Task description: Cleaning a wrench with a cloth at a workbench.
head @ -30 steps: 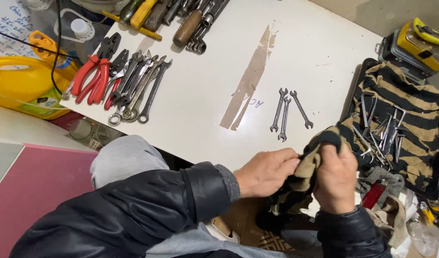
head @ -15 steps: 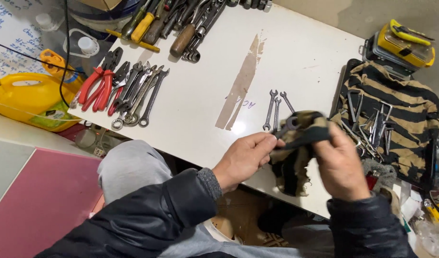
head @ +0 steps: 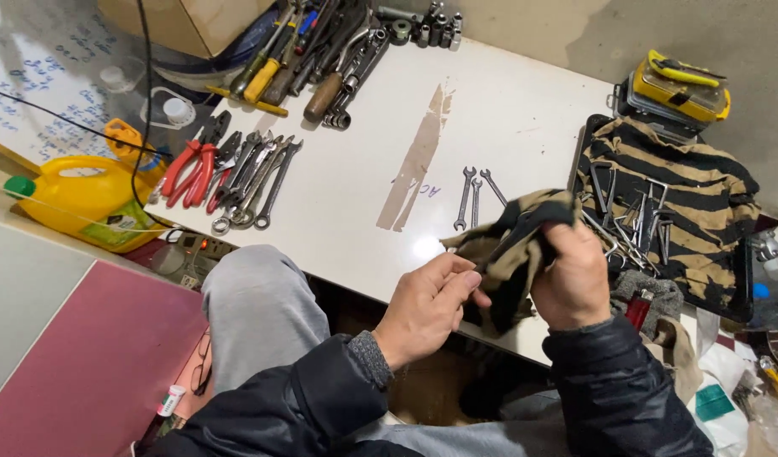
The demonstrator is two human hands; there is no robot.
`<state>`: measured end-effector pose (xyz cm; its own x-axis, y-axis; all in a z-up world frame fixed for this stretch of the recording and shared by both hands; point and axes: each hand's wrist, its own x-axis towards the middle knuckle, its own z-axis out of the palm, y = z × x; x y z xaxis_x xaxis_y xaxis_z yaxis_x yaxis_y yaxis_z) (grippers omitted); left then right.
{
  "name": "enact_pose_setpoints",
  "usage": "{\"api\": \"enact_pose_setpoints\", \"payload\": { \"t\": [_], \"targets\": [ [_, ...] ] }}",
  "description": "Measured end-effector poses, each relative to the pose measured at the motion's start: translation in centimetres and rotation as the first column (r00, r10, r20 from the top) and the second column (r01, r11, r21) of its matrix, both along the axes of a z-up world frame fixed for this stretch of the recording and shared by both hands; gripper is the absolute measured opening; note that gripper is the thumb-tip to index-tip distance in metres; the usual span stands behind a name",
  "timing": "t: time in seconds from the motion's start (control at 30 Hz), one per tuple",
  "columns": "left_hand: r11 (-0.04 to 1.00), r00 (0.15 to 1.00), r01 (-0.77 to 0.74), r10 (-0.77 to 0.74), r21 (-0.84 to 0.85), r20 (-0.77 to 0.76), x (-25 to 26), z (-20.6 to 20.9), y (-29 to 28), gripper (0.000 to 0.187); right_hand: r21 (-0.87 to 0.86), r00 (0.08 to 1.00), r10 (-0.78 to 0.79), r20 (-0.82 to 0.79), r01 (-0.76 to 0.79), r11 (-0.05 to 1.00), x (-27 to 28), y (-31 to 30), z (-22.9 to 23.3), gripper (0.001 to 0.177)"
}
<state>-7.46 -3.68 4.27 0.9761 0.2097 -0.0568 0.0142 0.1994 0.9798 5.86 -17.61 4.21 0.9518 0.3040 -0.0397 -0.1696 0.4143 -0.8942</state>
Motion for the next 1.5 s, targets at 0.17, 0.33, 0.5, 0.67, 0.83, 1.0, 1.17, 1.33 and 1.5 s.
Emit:
{"api": "enact_pose_setpoints", "payload": {
  "t": [0.17, 0.33, 0.5, 0.67, 0.83, 1.0, 1.17, 1.33, 1.5],
  "targets": [
    [0.998, 0.998, -0.056, 0.056, -0.035, -0.008, -1.1, 0.6, 0.2, 0.025, -0.292, 0.783, 0.083, 0.617, 0.129, 0.948, 1.0, -0.9, -0.2, 0.045],
    [0.998, 0.998, -0.061, 0.062, -0.017, 0.033, 1.1, 0.1, 0.1, 0.025, -0.15, 0.971, 0.166, 0.172, -0.141, 0.979, -4.2, 1.9, -0.8, 0.006],
    [0.984, 0.999, -0.011, 0.003, 0.176, 0.048, 2.6, -0.7, -0.8, 0.021, -0.094, 0.995, -0.101, -0.007, 0.1, 0.991, -3.1, 1.4, 0.4, 0.009],
    [0.999, 0.999, 0.041, -0.041, 0.017, 0.0, 2.6, -0.9, -1.2, 0.018, -0.018, 0.986, -0.162, -0.031, 0.161, 0.987, -2.2, 0.4, 0.8, 0.009],
    [0.936, 0.991, 0.061, -0.098, -0.348, -0.09, 4.5, -1.2, -0.3, 0.018, -0.073, 0.998, -0.069, 0.004, 0.07, 0.995, -3.0, -0.4, -3.1, 0.011],
    [0.541, 0.891, 0.189, -0.445, -0.819, -0.089, 5.4, -2.5, 0.4, 0.016, 0.076, 0.994, -0.078, -0.079, 0.084, 0.994, -3.1, 0.6, 0.4, 0.009],
    [0.302, 0.821, 0.123, -0.565, -0.945, -0.074, 4.3, -2.0, -0.3, 0.019, 0.083, 0.997, -0.02, -0.075, 0.027, 0.996, -1.7, -1.3, -0.5, 0.013],
    [0.349, 0.859, 0.132, -0.507, -0.928, -0.069, 5.5, -2.9, 0.0, 0.021, -0.122, 0.997, -0.026, -0.079, 0.016, 0.992, -2.6, -1.7, -2.0, 0.013],
    [0.456, 0.873, 0.165, -0.48, -0.875, -0.085, 5.1, -1.7, 0.3, 0.031, -0.028, 0.99, 0.004, -0.141, -0.008, 1.0, -2.3, -1.1, -0.3, 0.021]
  ]
}}
